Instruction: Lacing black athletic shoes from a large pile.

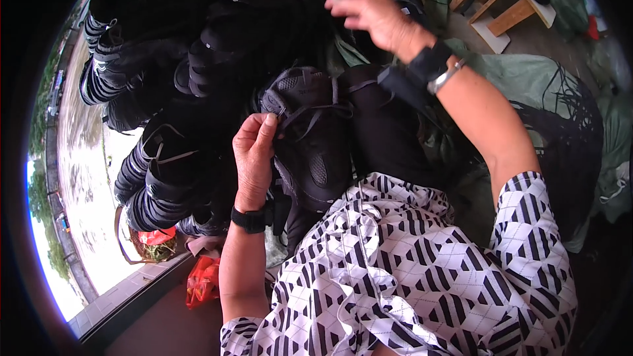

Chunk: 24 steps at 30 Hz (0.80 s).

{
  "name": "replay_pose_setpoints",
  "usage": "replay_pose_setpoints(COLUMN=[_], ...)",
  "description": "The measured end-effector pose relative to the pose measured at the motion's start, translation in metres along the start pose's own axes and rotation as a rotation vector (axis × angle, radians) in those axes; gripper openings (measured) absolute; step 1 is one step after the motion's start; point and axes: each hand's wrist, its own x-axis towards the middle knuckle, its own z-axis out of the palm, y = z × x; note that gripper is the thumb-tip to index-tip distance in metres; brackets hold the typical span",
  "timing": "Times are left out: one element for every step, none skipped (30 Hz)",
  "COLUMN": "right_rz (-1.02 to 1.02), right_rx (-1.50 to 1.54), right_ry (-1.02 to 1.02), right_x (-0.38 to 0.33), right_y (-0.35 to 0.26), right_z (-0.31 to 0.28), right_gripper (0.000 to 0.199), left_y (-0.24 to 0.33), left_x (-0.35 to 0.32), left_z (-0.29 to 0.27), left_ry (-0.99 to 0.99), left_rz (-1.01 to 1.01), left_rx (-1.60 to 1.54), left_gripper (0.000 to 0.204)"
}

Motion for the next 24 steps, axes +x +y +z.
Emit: replay_pose_setpoints(right_rz=[-0.118,-0.237,-0.221,-0.204,-0.294,-0.272,-0.23,-0.188,-0.187,-0.188,-0.189,-0.189,-0.229,-0.269,-0.106,-0.107,-0.1,-0.082,-0.041,0.001,-0.161,-0.245,-0.287,-0.327], right_rx=[-0.185,-0.371,-0.543,-0.72,-0.793,-0.908,-0.964,-1.02,-1.016,-1.177,-1.339,-1.341,-1.31,-1.278,-1.165,-1.173,-0.902,-0.626,-0.315,-0.006,0.109,0.161,-0.086,-0.336], right_ry=[-0.058,-0.116,-0.255,-0.385,-0.473,-0.545,-0.526,-0.506,-0.516,-0.55,-0.584,-0.584,-0.561,-0.538,-0.577,-0.581,-0.534,-0.482,-0.351,-0.217,-0.149,-0.049,-0.019,0.014], right_x=[0.0,0.0,-0.006,-0.021,-0.033,-0.04,-0.05,-0.057,-0.062,-0.065,-0.067,-0.066,-0.063,-0.06,-0.054,-0.047,-0.038,-0.037,-0.034,-0.03,-0.019,-0.01,-0.003,-0.001], right_y=[-0.009,-0.015,-0.016,-0.019,-0.008,0.004,0.006,0.007,0.004,-0.003,-0.007,-0.004,0.004,0.01,0.013,0.014,0.015,0.018,0.001,-0.016,-0.02,-0.026,-0.025,-0.02], right_z=[-0.005,-0.007,0.004,0.015,0.025,0.029,0.033,0.035,0.039,0.043,0.047,0.048,0.049,0.05,0.047,0.043,0.038,0.039,0.045,0.051,0.036,0.027,0.012,-0.006], right_gripper=[0.023,0.022,0.022,0.022,0.02,0.017,0.014,0.012,0.012,0.011,0.01,0.01,0.008,0.006,0.012,0.012,0.014,0.016,0.018,0.02,0.018,0.021,0.023,0.026], left_y=[-0.002,-0.002,-0.002,-0.001,0.0,0.001,0.001,0.0,0.001,0.001,0.0,-0.002,-0.005,-0.007,-0.006,-0.004,-0.003,-0.005,-0.006,-0.007,-0.005,-0.003,0.0,0.0], left_x=[0.001,0.001,0.0,0.0,0.0,-0.001,-0.001,0.0,-0.001,-0.002,-0.002,0.0,0.001,0.001,0.002,0.0,0.0,-0.002,-0.003,-0.004,-0.002,-0.003,-0.003,-0.002], left_z=[-0.002,-0.003,-0.007,-0.007,-0.006,-0.002,-0.001,0.001,0.001,0.002,0.003,0.003,0.001,0.0,0.001,0.003,0.005,0.003,0.0,-0.002,0.002,0.002,0.003,0.003], left_ry=[-0.008,-0.008,-0.007,-0.017,-0.015,-0.037,-0.056,-0.048,-0.05,-0.052,-0.053,-0.053,-0.051,-0.049,-0.046,-0.03,-0.013,-0.01,-0.016,-0.023,-0.04,-0.033,-0.028,-0.031], left_rz=[0.008,0.007,-0.006,-0.019,-0.021,0.015,0.046,0.044,0.059,0.073,0.114,0.114,0.126,0.139,0.142,0.096,0.05,0.042,0.055,0.068,0.073,0.069,0.066,0.071], left_rx=[0.02,0.018,0.041,0.063,0.058,0.037,0.017,0.015,0.067,0.119,0.117,0.115,0.099,0.083,0.075,0.075,0.075,0.072,0.062,0.052,0.046,0.041,0.034,0.029], left_gripper=[0.014,0.014,0.014,0.014,0.014,0.014,0.014,0.014,0.015,0.015,0.017,0.017,0.017,0.018,0.018,0.018,0.018,0.018,0.018,0.018,0.018,0.018,0.017,0.017])
